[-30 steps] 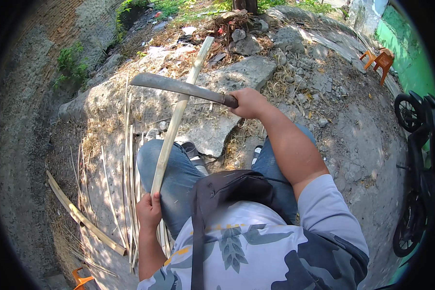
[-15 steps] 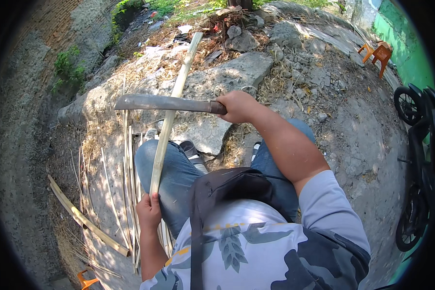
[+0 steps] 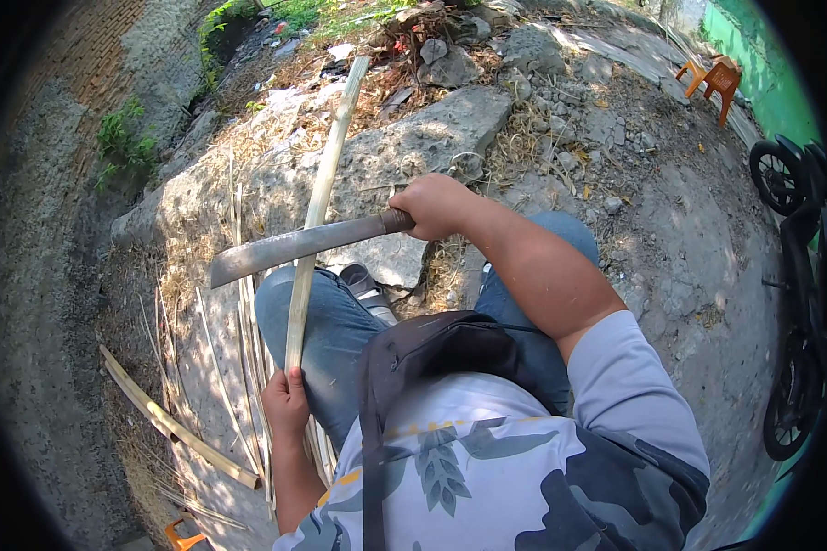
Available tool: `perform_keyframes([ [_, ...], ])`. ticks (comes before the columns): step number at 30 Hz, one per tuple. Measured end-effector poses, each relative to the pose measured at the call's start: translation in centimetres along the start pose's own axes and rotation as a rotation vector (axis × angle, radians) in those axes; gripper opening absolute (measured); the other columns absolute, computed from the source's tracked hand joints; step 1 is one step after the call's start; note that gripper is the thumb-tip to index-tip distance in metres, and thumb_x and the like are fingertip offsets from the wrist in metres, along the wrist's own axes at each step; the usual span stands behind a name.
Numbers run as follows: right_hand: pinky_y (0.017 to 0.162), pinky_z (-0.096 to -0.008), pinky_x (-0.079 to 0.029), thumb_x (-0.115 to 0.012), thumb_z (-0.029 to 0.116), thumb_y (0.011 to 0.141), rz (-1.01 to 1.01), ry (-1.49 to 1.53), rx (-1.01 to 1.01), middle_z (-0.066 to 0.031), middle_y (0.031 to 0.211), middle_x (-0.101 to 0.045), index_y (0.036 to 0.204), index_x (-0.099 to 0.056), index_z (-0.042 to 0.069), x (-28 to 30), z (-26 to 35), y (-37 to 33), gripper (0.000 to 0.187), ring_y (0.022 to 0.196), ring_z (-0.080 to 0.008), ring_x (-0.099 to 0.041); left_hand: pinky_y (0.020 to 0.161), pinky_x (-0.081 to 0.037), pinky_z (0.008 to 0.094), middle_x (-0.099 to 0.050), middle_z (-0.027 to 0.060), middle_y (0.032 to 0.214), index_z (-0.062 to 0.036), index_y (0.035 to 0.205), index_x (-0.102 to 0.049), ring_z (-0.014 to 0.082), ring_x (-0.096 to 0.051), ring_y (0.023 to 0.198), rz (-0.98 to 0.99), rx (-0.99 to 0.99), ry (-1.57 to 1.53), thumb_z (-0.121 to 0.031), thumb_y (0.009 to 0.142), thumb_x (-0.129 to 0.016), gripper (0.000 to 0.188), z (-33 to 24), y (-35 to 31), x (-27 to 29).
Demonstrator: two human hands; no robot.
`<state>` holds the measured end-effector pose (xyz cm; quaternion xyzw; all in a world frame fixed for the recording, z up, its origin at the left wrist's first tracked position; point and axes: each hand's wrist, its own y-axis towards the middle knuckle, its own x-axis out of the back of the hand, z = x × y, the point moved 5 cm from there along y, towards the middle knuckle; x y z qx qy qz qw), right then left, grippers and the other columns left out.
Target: The person scrapes and trims bamboo strips one at a time using a machete, shaving along the lengths of different strips.
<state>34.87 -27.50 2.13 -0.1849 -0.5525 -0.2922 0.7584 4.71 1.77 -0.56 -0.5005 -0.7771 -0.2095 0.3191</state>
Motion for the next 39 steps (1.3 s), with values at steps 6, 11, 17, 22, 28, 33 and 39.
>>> perform_keyframes([
  [6,0.075,-0.049,-0.054,-0.071,0.022,0.073,0.01,0.0,0.003,-0.0112,0.079,-0.069,0.087,-0.068,0.015,-0.2,0.1,0.1,0.016,0.082,-0.0347,-0.069,0.051,-0.029,0.0273,-0.041,-0.0052,0.06,-0.0039,0.071,-0.052,0.0055,-0.036,0.059,0.001,0.007,-0.025,-0.039,0.105,-0.055,0.049,0.0,0.0,0.0],
  [11,0.076,-0.0488,-0.054,-0.071,0.023,0.074,0.025,0.029,-0.005,-0.0116,0.08,-0.069,0.087,-0.068,0.015,-0.2,0.2,0.0,0.016,0.083,-0.035,-0.069,0.05,-0.03,0.0291,-0.043,-0.0024,0.058,-0.0027,0.07,-0.051,0.0069,-0.037,0.058,-0.009,-0.011,-0.018,-0.039,0.104,-0.057,0.05,0.6,0.1,0.0],
  [17,0.076,-0.0486,-0.053,-0.071,0.024,0.075,0.018,0.049,-0.001,-0.0122,0.081,-0.07,0.086,-0.068,0.014,-0.4,0.2,0.0,0.015,0.083,-0.0354,-0.069,0.049,-0.031,0.0311,-0.043,0.0001,0.055,-0.0019,0.07,-0.05,0.0084,-0.038,0.057,-0.027,-0.016,-0.026,-0.04,0.102,-0.059,0.051,0.4,0.1,0.0],
  [22,0.078,-0.0478,-0.053,-0.072,0.025,0.077,0.037,0.051,-0.016,-0.0115,0.083,-0.07,0.088,-0.068,0.014,-0.6,0.2,0.1,0.016,0.086,-0.0348,-0.069,0.049,-0.03,0.0308,-0.042,-0.0001,0.055,-0.0022,0.069,-0.049,0.0082,-0.036,0.057,-0.042,-0.009,-0.031,-0.039,0.103,-0.059,0.051,0.8,0.1,0.0],
  [28,0.081,-0.0463,-0.055,-0.074,0.03,0.077,0.07,0.046,-0.045,-0.0091,0.092,-0.073,0.092,-0.072,0.018,-0.8,0.2,0.1,0.019,0.092,-0.0317,-0.07,0.049,-0.029,0.03,-0.039,-0.0009,0.056,-0.0029,0.068,-0.047,0.0073,-0.035,0.058,-0.039,-0.019,-0.031,-0.038,0.103,-0.059,0.051,0.7,0.2,-0.1],
  [33,0.081,-0.047,-0.054,-0.074,0.029,0.077,0.063,0.067,-0.038,-0.0104,0.087,-0.072,0.091,-0.07,0.017,-0.8,0.1,0.1,0.019,0.089,-0.0333,-0.07,0.05,-0.029,0.0294,-0.04,-0.0018,0.057,-0.0024,0.068,-0.048,0.007,-0.035,0.058,-0.039,-0.019,-0.036,-0.039,0.103,-0.059,0.051,0.3,0.3,-0.1],
  [39,0.079,-0.0477,-0.054,-0.074,0.027,0.077,0.041,0.071,-0.016,-0.0108,0.083,-0.071,0.09,-0.069,0.015,-0.7,0.3,0.0,0.018,0.086,-0.0344,-0.069,0.05,-0.029,0.0292,-0.04,-0.0021,0.057,-0.0022,0.068,-0.048,0.0067,-0.035,0.058,-0.038,-0.003,-0.07,-0.038,0.103,-0.059,0.051,0.7,0.2,-0.2],
])
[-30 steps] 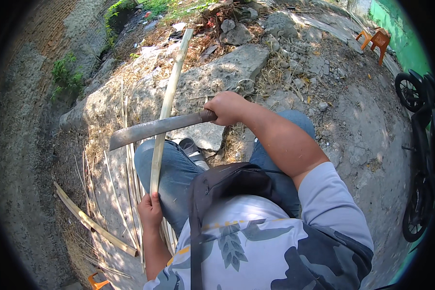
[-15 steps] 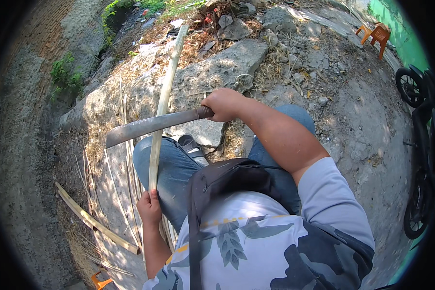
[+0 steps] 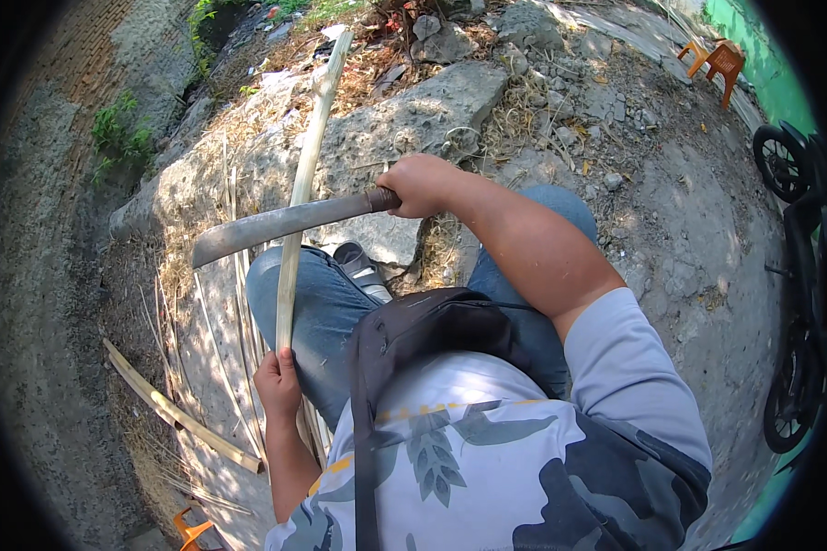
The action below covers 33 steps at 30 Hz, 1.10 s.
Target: The person scrapes and trims bamboo strips one at a time using a machete, shaving along the lengths of different strips.
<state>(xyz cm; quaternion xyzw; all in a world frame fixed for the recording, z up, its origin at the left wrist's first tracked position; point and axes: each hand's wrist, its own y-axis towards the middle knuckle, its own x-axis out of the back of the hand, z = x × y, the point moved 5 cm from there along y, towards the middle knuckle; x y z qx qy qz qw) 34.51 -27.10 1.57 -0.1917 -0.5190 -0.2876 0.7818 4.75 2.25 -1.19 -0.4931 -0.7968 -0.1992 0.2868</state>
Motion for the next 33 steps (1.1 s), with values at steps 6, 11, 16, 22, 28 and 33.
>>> perform_keyframes([
  [6,0.078,-0.0479,-0.054,-0.075,0.028,0.077,-0.006,0.017,-0.004,-0.0112,0.083,-0.071,0.091,-0.069,0.015,-0.1,-0.1,0.0,0.019,0.086,-0.0344,-0.069,0.05,-0.028,0.029,-0.04,-0.0024,0.058,-0.0025,0.068,-0.047,0.0065,-0.034,0.058,0.002,-0.012,0.022,-0.037,0.103,-0.059,0.051,-0.7,-0.1,0.0],
  [11,0.078,-0.0482,-0.054,-0.075,0.029,0.077,-0.005,0.017,0.001,-0.0114,0.083,-0.071,0.091,-0.068,0.015,0.0,0.0,0.0,0.02,0.086,-0.0348,-0.069,0.05,-0.028,0.0286,-0.039,-0.0031,0.058,-0.0029,0.068,-0.046,0.0062,-0.034,0.058,0.008,-0.009,0.011,-0.037,0.103,-0.059,0.051,-0.2,0.0,0.0],
  [16,0.075,-0.0484,-0.054,-0.072,0.023,0.076,-0.043,-0.023,0.019,-0.0112,0.081,-0.07,0.089,-0.068,0.016,1.1,0.6,-0.4,0.016,0.084,-0.0347,-0.069,0.05,-0.027,0.0284,-0.039,-0.0035,0.058,-0.0035,0.068,-0.046,0.0062,-0.033,0.059,0.013,0.008,-0.028,-0.037,0.103,-0.059,0.051,-0.5,-0.1,-0.1],
  [22,0.073,-0.049,-0.054,-0.07,0.023,0.076,-0.121,-0.139,0.01,-0.0125,0.079,-0.069,0.088,-0.068,0.015,2.9,-0.4,-0.4,0.015,0.083,-0.0345,-0.069,0.05,-0.027,0.028,-0.039,-0.004,0.059,-0.0038,0.068,-0.046,0.006,-0.034,0.059,0.025,0.015,-0.017,-0.038,0.103,-0.059,0.051,-0.1,-0.1,0.1],
  [28,0.076,-0.0491,-0.054,-0.069,0.024,0.077,-0.072,0.075,-0.027,-0.0137,0.081,-0.069,0.092,-0.067,0.013,1.1,0.8,-0.5,0.018,0.084,-0.0356,-0.069,0.05,-0.028,0.0283,-0.04,-0.0041,0.058,-0.004,0.067,-0.046,0.0062,-0.034,0.059,0.026,0.033,-0.037,-0.04,0.102,-0.06,0.052,-0.3,0.0,0.0],
  [33,0.073,-0.0469,-0.054,-0.071,0.02,0.07,0.014,-0.142,0.098,-0.0105,0.08,-0.069,0.087,-0.067,0.015,1.8,3.0,0.0,0.018,0.082,-0.0334,-0.069,0.05,-0.028,0.0281,-0.04,-0.0038,0.058,-0.0037,0.068,-0.046,0.006,-0.035,0.058,0.027,0.042,-0.037,-0.041,0.102,-0.06,0.053,-0.6,-0.3,0.2],
])
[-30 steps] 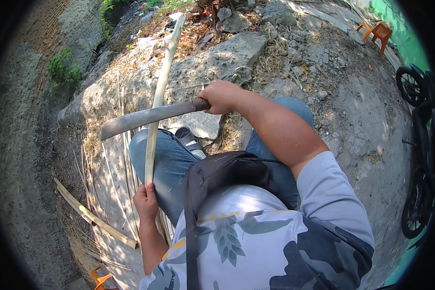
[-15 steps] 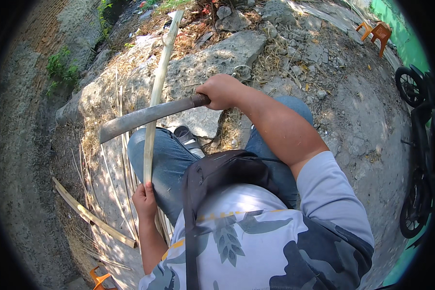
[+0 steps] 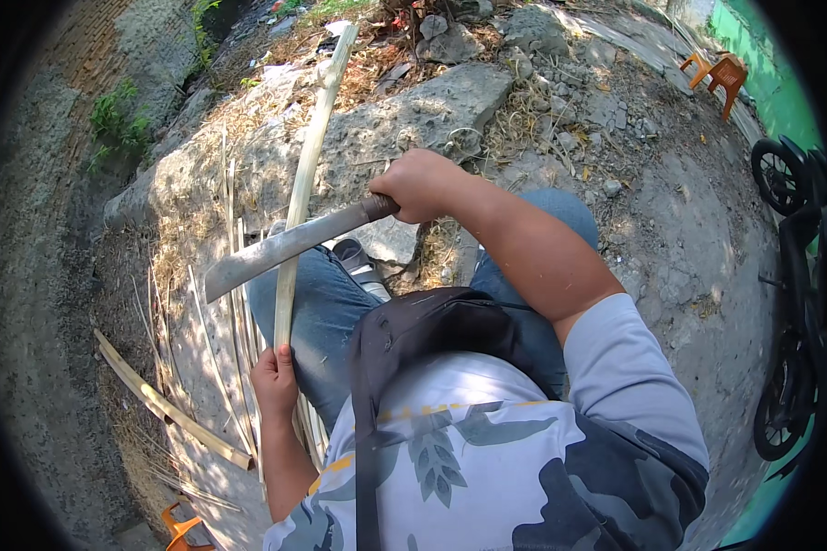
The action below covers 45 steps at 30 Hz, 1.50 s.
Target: The person scrapes and trims bamboo strips one at a time using a machete, shaving along the lengths of different strips.
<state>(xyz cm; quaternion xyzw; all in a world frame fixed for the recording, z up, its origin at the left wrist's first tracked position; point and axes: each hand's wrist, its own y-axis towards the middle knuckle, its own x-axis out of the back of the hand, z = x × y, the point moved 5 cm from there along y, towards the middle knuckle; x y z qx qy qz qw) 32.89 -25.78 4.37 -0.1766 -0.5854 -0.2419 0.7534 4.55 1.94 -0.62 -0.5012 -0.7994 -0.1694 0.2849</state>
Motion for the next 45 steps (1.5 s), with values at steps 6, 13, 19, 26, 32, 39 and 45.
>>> perform_keyframes([
  [6,0.076,-0.0461,-0.053,-0.073,0.022,0.073,-0.09,0.106,-0.222,-0.0127,0.083,-0.07,0.094,-0.069,0.013,1.2,-6.2,-1.5,0.023,0.085,-0.0335,-0.068,0.049,-0.028,0.0282,-0.04,-0.0041,0.058,-0.0035,0.068,-0.047,0.0059,-0.036,0.057,-0.011,-0.008,-0.015,-0.042,0.102,-0.06,0.053,0.6,-0.1,-0.2],
  [13,0.077,-0.0446,-0.053,-0.074,0.027,0.078,-0.258,0.295,-0.361,-0.0158,0.089,-0.071,0.098,-0.069,0.008,0.7,-8.9,-2.2,0.028,0.085,-0.0359,-0.068,0.049,-0.028,0.028,-0.041,-0.0047,0.058,-0.0034,0.07,-0.049,0.0053,-0.036,0.057,0.017,-0.02,-0.006,-0.042,0.102,-0.06,0.051,0.2,0.2,-0.2],
  [19,0.075,-0.0489,-0.054,-0.071,0.019,0.073,-0.107,0.115,-0.163,-0.0129,0.082,-0.069,0.09,-0.065,0.012,0.5,-2.9,-1.0,0.019,0.083,-0.0362,-0.068,0.049,-0.028,0.0277,-0.041,-0.0053,0.059,-0.0037,0.07,-0.049,0.0051,-0.036,0.058,0.024,0.019,-0.011,-0.039,0.103,-0.06,0.049,0.3,0.1,-0.1],
  [26,0.075,-0.0492,-0.053,-0.071,0.017,0.069,-0.054,-0.03,-0.024,-0.0101,0.08,-0.069,0.089,-0.066,0.015,0.5,-2.7,-0.6,0.02,0.083,-0.0347,-0.068,0.05,-0.027,0.027,-0.041,-0.0056,0.059,-0.004,0.07,-0.049,0.0049,-0.035,0.059,0.016,-0.008,-0.014,-0.038,0.103,-0.06,0.048,0.8,0.1,-0.1],
  [32,0.077,-0.0474,-0.053,-0.076,0.035,0.08,-0.071,0.181,-0.341,-0.0132,0.089,-0.071,0.097,-0.069,0.014,-0.2,-7.7,-2.0,0.028,0.089,-0.0343,-0.069,0.05,-0.027,0.0269,-0.041,-0.0057,0.059,-0.0034,0.07,-0.049,0.0048,-0.034,0.058,0.038,0.033,-0.047,-0.038,0.103,-0.06,0.049,0.7,0.3,-0.2],
  [39,0.077,-0.0467,-0.053,-0.076,0.03,0.079,-0.089,0.294,-0.308,-0.0147,0.088,-0.071,0.098,-0.068,0.013,-1.2,-6.5,-1.1,0.027,0.087,-0.0359,-0.069,0.05,-0.027,0.0268,-0.039,-0.0061,0.06,-0.0044,0.07,-0.047,0.005,-0.034,0.059,0.015,0.001,-0.032,-0.039,0.103,-0.059,0.049,0.5,0.1,-0.2],
  [45,0.076,-0.0475,-0.054,-0.075,0.03,0.079,-0.095,0.213,-0.257,-0.0142,0.085,-0.071,0.095,-0.067,0.012,-0.8,-5.8,-1.0,0.025,0.085,-0.0364,-0.069,0.05,-0.028,0.0269,-0.039,-0.0057,0.059,-0.0048,0.07,-0.048,0.0051,-0.034,0.059,0.016,0.006,-0.047,-0.041,0.103,-0.059,0.05,1.2,0.2,-0.2],
])
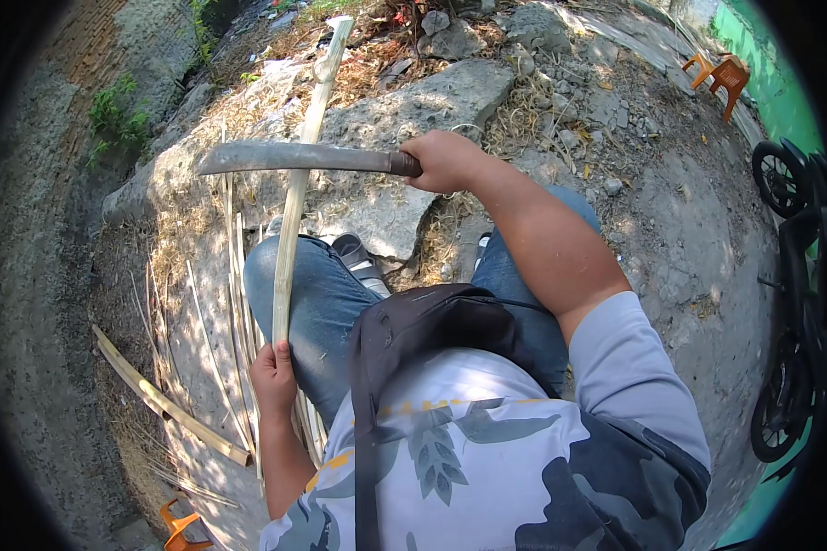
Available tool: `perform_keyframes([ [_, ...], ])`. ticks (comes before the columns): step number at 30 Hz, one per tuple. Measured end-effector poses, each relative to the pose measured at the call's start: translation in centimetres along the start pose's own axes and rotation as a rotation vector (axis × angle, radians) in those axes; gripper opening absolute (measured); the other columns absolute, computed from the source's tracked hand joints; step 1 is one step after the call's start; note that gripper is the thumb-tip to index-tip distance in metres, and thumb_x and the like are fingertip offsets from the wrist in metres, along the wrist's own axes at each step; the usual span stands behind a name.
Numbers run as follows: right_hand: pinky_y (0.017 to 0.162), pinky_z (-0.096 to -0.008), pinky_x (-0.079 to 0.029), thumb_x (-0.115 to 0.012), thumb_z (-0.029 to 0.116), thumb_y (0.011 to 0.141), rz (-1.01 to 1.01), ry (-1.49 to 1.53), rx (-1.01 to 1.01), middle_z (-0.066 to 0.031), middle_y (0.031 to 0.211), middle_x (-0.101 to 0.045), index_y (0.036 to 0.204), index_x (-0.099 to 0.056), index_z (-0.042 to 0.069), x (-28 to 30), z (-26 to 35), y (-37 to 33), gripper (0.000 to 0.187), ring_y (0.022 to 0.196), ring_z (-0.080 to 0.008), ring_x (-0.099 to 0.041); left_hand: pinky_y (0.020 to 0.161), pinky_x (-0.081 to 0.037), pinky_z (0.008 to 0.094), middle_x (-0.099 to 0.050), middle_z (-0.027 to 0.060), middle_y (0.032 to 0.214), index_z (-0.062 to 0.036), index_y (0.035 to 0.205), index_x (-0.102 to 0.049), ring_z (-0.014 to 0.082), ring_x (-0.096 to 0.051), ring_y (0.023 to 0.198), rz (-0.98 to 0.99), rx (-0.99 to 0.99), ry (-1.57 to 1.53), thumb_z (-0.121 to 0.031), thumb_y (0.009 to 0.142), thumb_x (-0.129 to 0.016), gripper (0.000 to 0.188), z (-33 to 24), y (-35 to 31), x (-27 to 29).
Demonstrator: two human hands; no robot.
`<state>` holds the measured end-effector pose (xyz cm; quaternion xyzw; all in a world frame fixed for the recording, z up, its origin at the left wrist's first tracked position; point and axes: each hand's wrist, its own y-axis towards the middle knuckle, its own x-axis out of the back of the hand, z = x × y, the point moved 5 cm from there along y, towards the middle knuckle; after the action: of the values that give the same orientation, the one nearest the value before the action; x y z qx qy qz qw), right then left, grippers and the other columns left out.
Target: The person scrapes and trims bamboo strips one at a time using a machete, shaving along the lengths of different strips.
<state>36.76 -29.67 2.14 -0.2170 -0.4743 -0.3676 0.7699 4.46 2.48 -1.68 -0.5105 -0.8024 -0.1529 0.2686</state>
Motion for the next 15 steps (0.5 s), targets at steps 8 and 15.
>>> perform_keyframes([
  [8,0.074,-0.0487,-0.053,-0.076,0.031,0.078,-0.022,-0.035,0.019,-0.0139,0.085,-0.07,0.094,-0.066,0.013,0.12,-0.2,0.0,0.025,0.085,-0.0368,-0.069,0.05,-0.028,0.0272,-0.039,-0.0052,0.059,-0.0048,0.069,-0.047,0.0053,-0.034,0.059,-0.006,-0.005,0.014,-0.041,0.103,-0.059,0.051,0.02,0.08,0.03],
  [15,0.074,-0.0482,-0.053,-0.075,0.031,0.079,0.029,-0.009,0.013,-0.0151,0.086,-0.07,0.094,-0.065,0.011,-0.16,0.29,0.02,0.027,0.085,-0.0367,-0.069,0.05,-0.027,0.0273,-0.039,-0.0051,0.059,-0.005,0.068,-0.046,0.0055,-0.033,0.06,-0.016,0.0,0.018,-0.039,0.103,-0.059,0.05,-0.03,-0.01,0.09],
])
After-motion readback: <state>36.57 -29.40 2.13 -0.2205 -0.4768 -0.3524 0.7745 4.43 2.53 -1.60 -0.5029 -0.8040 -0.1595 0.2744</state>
